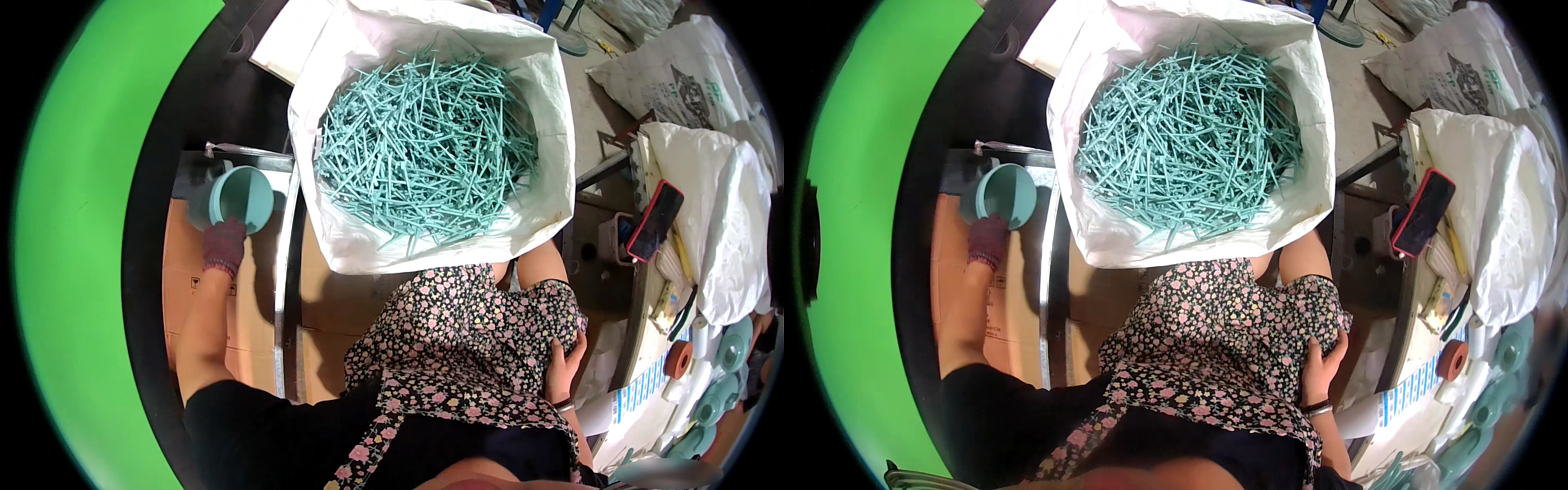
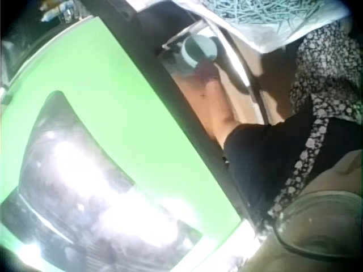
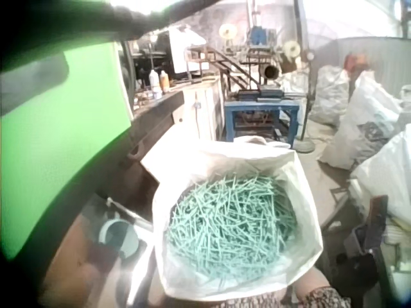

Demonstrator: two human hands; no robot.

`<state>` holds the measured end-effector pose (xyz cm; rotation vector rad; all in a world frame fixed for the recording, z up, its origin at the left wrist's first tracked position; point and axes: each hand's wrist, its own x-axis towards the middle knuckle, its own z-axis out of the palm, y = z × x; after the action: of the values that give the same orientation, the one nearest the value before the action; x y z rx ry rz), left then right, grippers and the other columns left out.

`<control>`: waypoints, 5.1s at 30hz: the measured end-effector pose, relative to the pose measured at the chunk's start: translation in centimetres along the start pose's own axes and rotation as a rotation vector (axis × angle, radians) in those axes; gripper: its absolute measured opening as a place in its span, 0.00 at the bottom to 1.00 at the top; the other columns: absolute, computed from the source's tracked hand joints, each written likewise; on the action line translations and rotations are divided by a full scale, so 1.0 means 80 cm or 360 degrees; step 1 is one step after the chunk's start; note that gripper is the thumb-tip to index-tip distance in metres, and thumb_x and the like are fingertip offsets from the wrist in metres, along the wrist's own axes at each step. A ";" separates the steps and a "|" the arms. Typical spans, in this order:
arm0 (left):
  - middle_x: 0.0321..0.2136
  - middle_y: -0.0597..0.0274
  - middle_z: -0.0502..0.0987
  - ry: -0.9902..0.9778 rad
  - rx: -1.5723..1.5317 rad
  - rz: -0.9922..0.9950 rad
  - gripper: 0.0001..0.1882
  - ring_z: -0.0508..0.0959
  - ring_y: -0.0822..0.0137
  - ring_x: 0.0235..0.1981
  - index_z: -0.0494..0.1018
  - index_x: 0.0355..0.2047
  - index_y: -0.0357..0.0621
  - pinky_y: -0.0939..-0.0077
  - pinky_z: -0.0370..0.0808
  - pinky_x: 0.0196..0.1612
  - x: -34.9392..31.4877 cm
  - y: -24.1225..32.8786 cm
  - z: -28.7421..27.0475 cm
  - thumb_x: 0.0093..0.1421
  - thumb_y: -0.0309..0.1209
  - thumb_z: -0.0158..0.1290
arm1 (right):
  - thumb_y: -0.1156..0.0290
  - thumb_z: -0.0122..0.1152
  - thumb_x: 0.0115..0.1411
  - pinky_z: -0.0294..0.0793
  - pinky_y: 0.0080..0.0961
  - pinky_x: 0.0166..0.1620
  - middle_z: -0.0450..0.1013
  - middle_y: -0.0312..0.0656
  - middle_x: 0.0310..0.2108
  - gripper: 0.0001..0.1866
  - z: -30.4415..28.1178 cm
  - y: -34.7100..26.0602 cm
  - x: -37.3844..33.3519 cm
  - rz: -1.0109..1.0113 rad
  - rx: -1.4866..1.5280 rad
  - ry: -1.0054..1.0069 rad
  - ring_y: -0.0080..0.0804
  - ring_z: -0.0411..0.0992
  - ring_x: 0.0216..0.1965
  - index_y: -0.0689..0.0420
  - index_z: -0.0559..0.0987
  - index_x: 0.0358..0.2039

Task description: The person assembles plastic water jugs by picking up components like handles and lids, attaching them to the jug bodies, and applying small labels to the sides.

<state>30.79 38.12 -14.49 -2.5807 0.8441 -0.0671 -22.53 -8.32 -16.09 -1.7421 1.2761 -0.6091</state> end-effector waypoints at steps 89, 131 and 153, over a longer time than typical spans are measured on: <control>0.38 0.38 0.73 -0.0762 -0.1915 0.1273 0.34 0.75 0.41 0.40 0.61 0.51 0.31 0.54 0.71 0.43 -0.137 0.498 -0.316 0.54 0.42 0.61 | 0.71 0.67 0.55 0.69 0.14 0.26 0.72 0.31 0.22 0.09 0.021 -0.121 -0.003 0.0242 0.1324 -0.0113 0.15 0.68 0.23 0.61 0.75 0.29; 0.26 0.61 0.76 -0.0284 -0.2807 0.1022 0.22 0.76 0.69 0.22 0.74 0.38 0.35 0.76 0.73 0.26 -0.052 0.264 -0.399 0.46 0.37 0.63 | 0.49 0.70 0.48 0.66 0.37 0.52 0.70 0.44 0.48 0.29 -0.056 -0.253 0.007 -0.1965 0.0425 -0.0155 0.42 0.66 0.51 0.55 0.77 0.46; 0.43 0.59 0.75 0.0732 -0.2681 0.0847 0.27 0.74 0.65 0.44 0.71 0.48 0.39 0.69 0.71 0.50 0.006 0.222 -0.387 0.52 0.40 0.64 | 0.71 0.58 0.59 0.69 0.28 0.52 0.72 0.44 0.46 0.14 -0.168 -0.224 0.090 -0.1370 0.0363 0.0401 0.31 0.70 0.48 0.61 0.76 0.46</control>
<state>15.93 13.25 6.41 -3.6041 2.5602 0.3927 -21.48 -18.05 5.28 -2.0189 0.5146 -1.4334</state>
